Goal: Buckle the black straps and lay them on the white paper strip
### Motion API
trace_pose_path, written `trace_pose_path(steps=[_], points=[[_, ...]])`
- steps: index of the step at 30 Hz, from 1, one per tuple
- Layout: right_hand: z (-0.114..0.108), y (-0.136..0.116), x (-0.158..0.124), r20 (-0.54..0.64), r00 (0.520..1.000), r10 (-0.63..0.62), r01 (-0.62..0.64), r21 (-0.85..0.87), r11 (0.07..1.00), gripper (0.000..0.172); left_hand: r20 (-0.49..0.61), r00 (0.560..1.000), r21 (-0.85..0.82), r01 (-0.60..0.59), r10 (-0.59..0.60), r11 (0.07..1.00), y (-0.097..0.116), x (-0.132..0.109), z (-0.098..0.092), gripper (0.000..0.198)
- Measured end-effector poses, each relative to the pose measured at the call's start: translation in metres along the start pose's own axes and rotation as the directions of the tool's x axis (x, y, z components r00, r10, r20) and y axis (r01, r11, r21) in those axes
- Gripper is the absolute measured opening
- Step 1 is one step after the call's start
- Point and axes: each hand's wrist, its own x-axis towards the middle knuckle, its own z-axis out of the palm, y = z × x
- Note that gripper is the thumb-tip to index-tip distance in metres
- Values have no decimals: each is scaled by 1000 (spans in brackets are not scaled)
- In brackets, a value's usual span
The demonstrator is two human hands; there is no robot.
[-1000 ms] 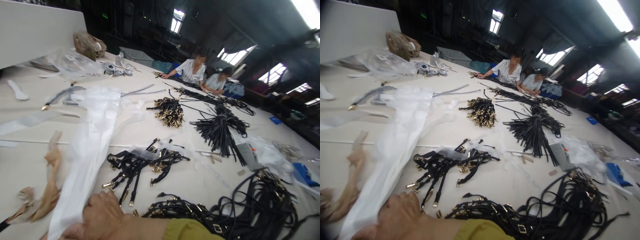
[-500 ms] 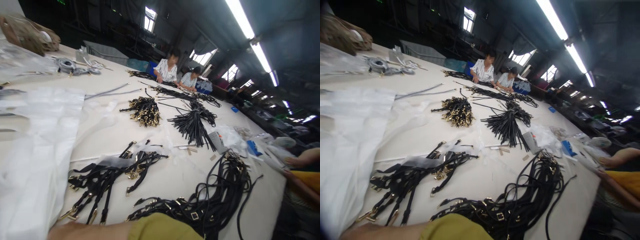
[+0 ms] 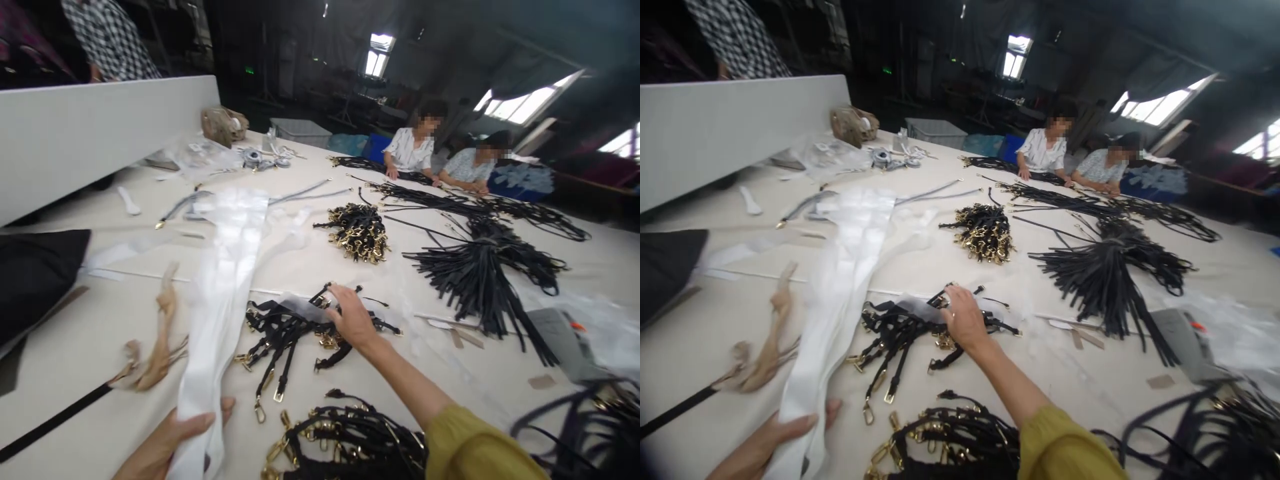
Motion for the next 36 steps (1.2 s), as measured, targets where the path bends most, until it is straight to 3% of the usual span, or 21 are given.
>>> trace_pose_path(steps=[2,4,8,10,12,14,17,20,23,25,27,28,30,32,33,36], points=[[2,18,9,97,994,-44,47,-36,998,56,109,993,-142,54,-39,988,4,0,0,50],[10,23,13,187,978,-92,106,-68,992,54,116,993,-224,64,-38,972,6,0,-1,49],[23,9,12,237,957,-165,196,-112,974,6,159,985,-299,-20,71,954,7,-9,0,47],[27,-6,11,189,963,-190,213,-106,971,16,214,967,-338,-60,139,939,9,-15,1,51],[36,-27,9,165,976,-141,150,-42,988,27,263,944,-395,-82,198,915,11,-18,3,60],[52,-54,2,280,957,-72,60,50,997,30,268,932,-455,-102,245,885,13,-18,5,68],[84,-98,-17,580,806,-114,31,151,988,24,219,932,-502,-146,288,853,14,-15,9,72],[108,-130,-30,723,651,-231,-34,333,942,19,279,907,-486,-150,315,861,15,-10,12,70],[116,-141,-26,712,618,-333,-196,550,812,18,399,864,-363,-157,306,918,19,-11,12,64],[117,-140,-19,746,597,-294,-370,582,724,26,475,827,-278,-184,302,943,23,-14,11,56],[117,-135,-12,821,533,-203,-538,514,668,39,525,785,-217,-250,329,944,28,-18,10,48],[116,-132,-10,849,502,-164,-587,474,656,42,524,779,-168,-300,343,939,30,-20,9,45],[113,-125,-7,882,454,-125,-617,413,669,39,457,816,26,-409,353,912,35,-24,4,45],[105,-117,-6,907,407,-106,-575,345,742,31,322,870,332,-474,374,815,42,-29,-4,48],[99,-112,-5,918,386,-92,-528,301,794,28,254,880,504,-474,400,722,47,-32,-10,47],[70,-93,6,917,395,-55,-347,204,915,15,150,849,831,-386,507,401,65,-44,-29,35]])
